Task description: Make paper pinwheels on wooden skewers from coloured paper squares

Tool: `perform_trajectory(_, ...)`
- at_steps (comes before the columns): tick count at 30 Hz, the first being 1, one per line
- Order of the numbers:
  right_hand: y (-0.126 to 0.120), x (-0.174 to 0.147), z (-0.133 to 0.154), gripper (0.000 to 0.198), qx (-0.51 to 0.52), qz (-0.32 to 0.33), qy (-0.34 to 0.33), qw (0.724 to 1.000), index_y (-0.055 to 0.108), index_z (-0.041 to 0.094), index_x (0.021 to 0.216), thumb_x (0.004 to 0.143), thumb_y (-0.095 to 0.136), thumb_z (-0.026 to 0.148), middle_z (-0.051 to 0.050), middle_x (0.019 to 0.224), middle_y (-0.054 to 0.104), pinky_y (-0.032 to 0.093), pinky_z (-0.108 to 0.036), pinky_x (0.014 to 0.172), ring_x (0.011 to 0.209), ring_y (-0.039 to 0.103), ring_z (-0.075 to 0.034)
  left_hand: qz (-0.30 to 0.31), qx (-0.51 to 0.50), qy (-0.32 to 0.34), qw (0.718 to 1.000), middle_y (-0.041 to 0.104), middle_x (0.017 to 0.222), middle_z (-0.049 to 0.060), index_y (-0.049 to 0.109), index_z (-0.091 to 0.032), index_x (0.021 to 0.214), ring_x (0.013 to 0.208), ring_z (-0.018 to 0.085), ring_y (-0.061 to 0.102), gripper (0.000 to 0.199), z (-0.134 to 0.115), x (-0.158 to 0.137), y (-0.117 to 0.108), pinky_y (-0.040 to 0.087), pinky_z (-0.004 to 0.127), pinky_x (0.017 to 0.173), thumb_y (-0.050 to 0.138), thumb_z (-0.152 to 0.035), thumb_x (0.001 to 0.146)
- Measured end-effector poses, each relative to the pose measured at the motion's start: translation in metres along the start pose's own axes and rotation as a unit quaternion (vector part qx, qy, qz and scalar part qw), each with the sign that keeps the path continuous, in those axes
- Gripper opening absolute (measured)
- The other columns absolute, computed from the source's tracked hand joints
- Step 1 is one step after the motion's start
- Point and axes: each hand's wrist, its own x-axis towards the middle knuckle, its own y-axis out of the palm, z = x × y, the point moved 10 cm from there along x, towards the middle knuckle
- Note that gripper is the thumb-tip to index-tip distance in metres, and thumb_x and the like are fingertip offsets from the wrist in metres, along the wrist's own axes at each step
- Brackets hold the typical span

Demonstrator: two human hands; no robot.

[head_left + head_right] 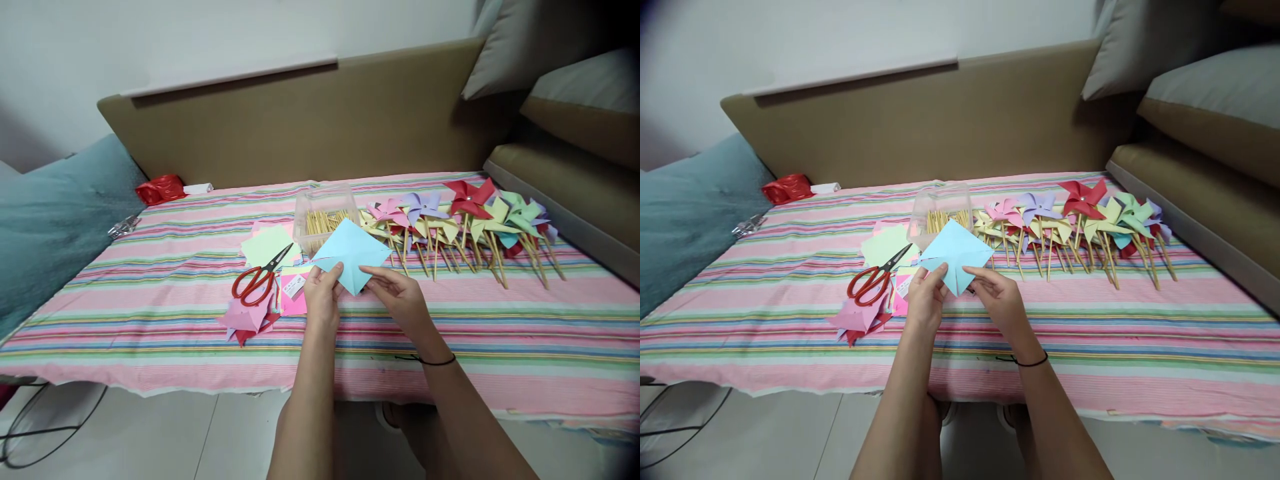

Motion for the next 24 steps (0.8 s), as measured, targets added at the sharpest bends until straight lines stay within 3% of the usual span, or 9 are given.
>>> perform_trajectory(5, -0.011, 0.0, 0.003, 0.018, -0.017, -0.038, -0.009, 0.999, 0.075, 0.023, 0.09, 0.073, 0.07, 0.022, -0.003, 0.091, 0.075, 0.059, -0.034, 0.077, 0.085, 0.071, -0.021, 0.038, 0.0, 0.002, 0.999, 0.072, 0.092, 0.007, 0.065, -0.014, 0.095, 0.083, 0.018, 0.067, 0.04, 0.001, -0.005, 0.012, 0.051, 0.029, 0.074, 0.08, -0.02, 0.059)
perform_trajectory(14, -0.009, 0.0, 0.008, 0.006, -0.019, -0.022, -0.003, 1.0, 0.075, 0.024, 0.078, 0.074, 0.071, 0.028, -0.001, 0.074, 0.072, 0.056, -0.03, 0.066, 0.072, 0.067, -0.017, 0.017, 0.01, 0.013, 1.0, 0.064, 0.07, -0.001, 0.058, -0.014, 0.077, 0.062, 0.01, 0.059, 0.031, 0.002, -0.001, 0.004, 0.046, 0.023, 0.06, 0.08, -0.017, 0.056)
perform_trajectory(24, -0.024, -0.005, -0.008, 0.017, 0.04, -0.167, 0.042, 0.984, 0.069, 0.019, 0.073, 0.066, 0.078, 0.031, 0.0, 0.065, 0.065, 0.052, -0.027, 0.058, 0.061, 0.061, -0.015, 0.061, 0.077, -0.001, 0.995, 0.058, 0.064, -0.004, 0.054, -0.016, 0.078, 0.056, 0.009, 0.055, 0.033, 0.006, -0.011, 0.018, 0.044, 0.022, 0.057, 0.079, -0.025, 0.058)
